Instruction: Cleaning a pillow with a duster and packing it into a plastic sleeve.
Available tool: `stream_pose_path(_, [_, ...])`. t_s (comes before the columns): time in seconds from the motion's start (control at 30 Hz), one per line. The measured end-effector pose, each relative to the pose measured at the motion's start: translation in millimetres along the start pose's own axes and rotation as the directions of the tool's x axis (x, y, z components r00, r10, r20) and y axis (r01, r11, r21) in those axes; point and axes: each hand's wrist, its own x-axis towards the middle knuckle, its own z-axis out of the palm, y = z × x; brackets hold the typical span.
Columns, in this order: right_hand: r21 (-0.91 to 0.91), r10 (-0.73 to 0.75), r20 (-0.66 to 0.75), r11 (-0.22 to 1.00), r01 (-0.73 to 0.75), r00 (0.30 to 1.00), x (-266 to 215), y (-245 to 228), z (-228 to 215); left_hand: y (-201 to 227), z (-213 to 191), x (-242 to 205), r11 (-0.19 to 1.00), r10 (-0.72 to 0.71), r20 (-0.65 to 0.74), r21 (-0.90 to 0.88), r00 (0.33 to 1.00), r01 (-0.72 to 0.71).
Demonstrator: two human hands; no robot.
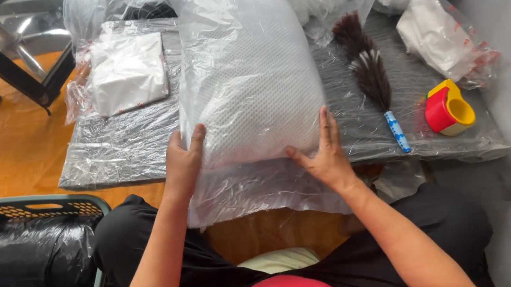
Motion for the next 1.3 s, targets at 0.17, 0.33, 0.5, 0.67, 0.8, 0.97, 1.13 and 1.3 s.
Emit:
stream_pose_path(0.17, [0.309, 0.079, -0.167, 0.951, -0.024, 0.983, -14.9, -27.9, 43.9, 73.4, 21.7, -5.4, 0.926, 0.353, -0.161, -0.081, 0.922, -0.369])
stream_pose_path(0.33, [0.786, 0.157, -0.065, 0.616, -0.046, 0.985, 9.2, 4.4, 104.3, 147.0, 95.8, -11.5, 0.610, 0.792, -0.117, 0.218, 0.600, -0.762])
stream_pose_path(0.5, [0.874, 0.422, 0.345, 0.182, -0.451, 0.839, 64.4, 112.7, 113.6, 40.5, 168.6, 27.7, 0.540, 0.678, 0.272, 0.446, 0.683, -0.713])
stream_pose_path(0.67, [0.767, 0.413, 0.560, 0.070, -0.638, 0.719, 15.1, 66.0, 32.3, -48.8, 191.9, -9.5, 0.671, 0.494, 0.463, 0.334, 0.736, -0.662])
stream_pose_path(0.8, [0.821, 0.371, 0.449, 0.187, -0.539, 0.813, 5.0, 68.3, 31.0, -14.1, 148.9, -43.0, 0.588, 0.648, 0.510, 0.139, 0.566, -0.797])
stream_pose_path(0.97, [0.721, 0.331, 0.568, 0.241, -0.649, 0.754, -10.0, 32.4, 29.7, 16.0, 67.1, -62.2, 0.622, 0.653, 0.442, 0.151, 0.615, -0.769])
stream_pose_path(1.13, [0.697, 0.441, 0.540, 0.244, -0.674, 0.717, -18.6, -4.0, 19.3, -28.8, -22.5, -4.8, 0.504, 0.729, -0.088, 0.739, 0.679, -0.447])
stream_pose_path(1.3, [0.685, 0.449, 0.547, 0.245, -0.686, 0.707, -13.9, -21.8, 11.8, -59.6, -93.9, 55.0, 0.730, 0.108, -0.012, 0.680, 0.994, -0.071])
